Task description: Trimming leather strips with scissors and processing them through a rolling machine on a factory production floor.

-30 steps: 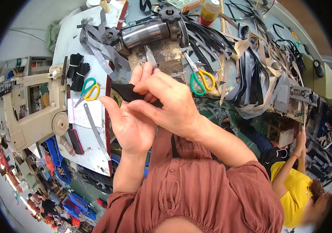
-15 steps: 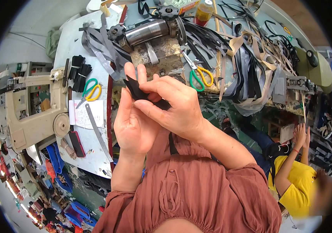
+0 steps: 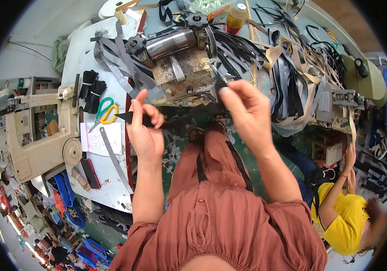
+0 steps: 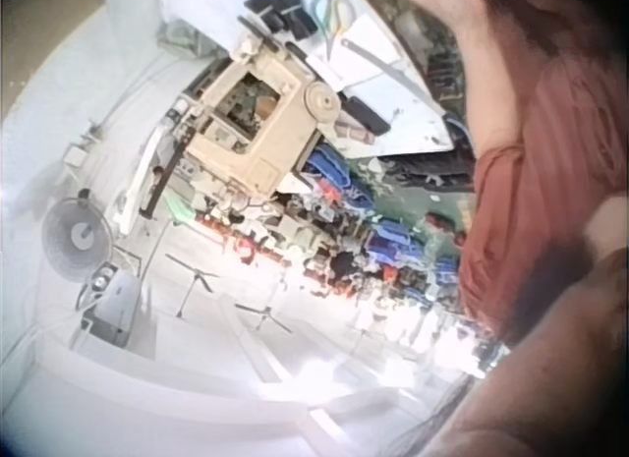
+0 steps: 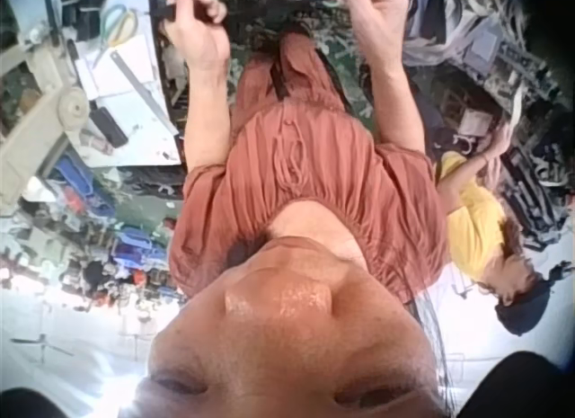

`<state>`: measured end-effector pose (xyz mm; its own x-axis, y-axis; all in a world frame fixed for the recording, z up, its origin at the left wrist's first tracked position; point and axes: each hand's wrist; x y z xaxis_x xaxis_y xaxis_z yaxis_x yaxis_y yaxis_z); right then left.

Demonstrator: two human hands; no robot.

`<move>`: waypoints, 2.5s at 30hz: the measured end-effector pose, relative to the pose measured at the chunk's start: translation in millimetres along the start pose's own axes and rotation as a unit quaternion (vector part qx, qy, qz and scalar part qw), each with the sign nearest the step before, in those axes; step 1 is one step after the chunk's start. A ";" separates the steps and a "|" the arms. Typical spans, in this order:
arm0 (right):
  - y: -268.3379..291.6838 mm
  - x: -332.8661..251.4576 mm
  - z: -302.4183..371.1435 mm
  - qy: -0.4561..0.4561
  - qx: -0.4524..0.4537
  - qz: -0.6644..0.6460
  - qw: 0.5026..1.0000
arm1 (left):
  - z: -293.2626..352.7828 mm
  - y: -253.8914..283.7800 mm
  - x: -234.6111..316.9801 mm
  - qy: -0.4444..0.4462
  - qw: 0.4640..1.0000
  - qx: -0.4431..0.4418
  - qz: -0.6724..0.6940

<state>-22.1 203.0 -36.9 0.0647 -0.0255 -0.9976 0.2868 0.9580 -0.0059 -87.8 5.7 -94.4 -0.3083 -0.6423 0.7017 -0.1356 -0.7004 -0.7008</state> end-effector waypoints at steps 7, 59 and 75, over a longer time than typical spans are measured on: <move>13.8 21.9 -1.3 0.020 0.006 0.200 0.980 | -52.4 -7.4 -68.4 0.102 0.969 0.147 -0.170; -43.3 39.6 3.6 -0.099 -0.023 -0.132 0.986 | 74.3 -27.4 -21.3 -0.027 0.872 -0.054 -0.485; -24.7 65.7 -44.6 -0.133 -0.085 -0.058 0.986 | 29.3 -16.5 -42.9 0.281 0.951 0.025 -0.128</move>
<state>-67.6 190.5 -105.5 0.2962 -0.1910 -0.9358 0.1436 0.9776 -0.1540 -44.7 35.7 -109.2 -0.7272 -0.1917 0.6591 -0.2327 -0.8344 -0.4995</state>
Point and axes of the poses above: each hand's wrist, its own z-axis away from the middle knuckle, its own y-axis out of the back of the hand, x = y × z, and after that the axes turned 10 degrees about -x, right-handed
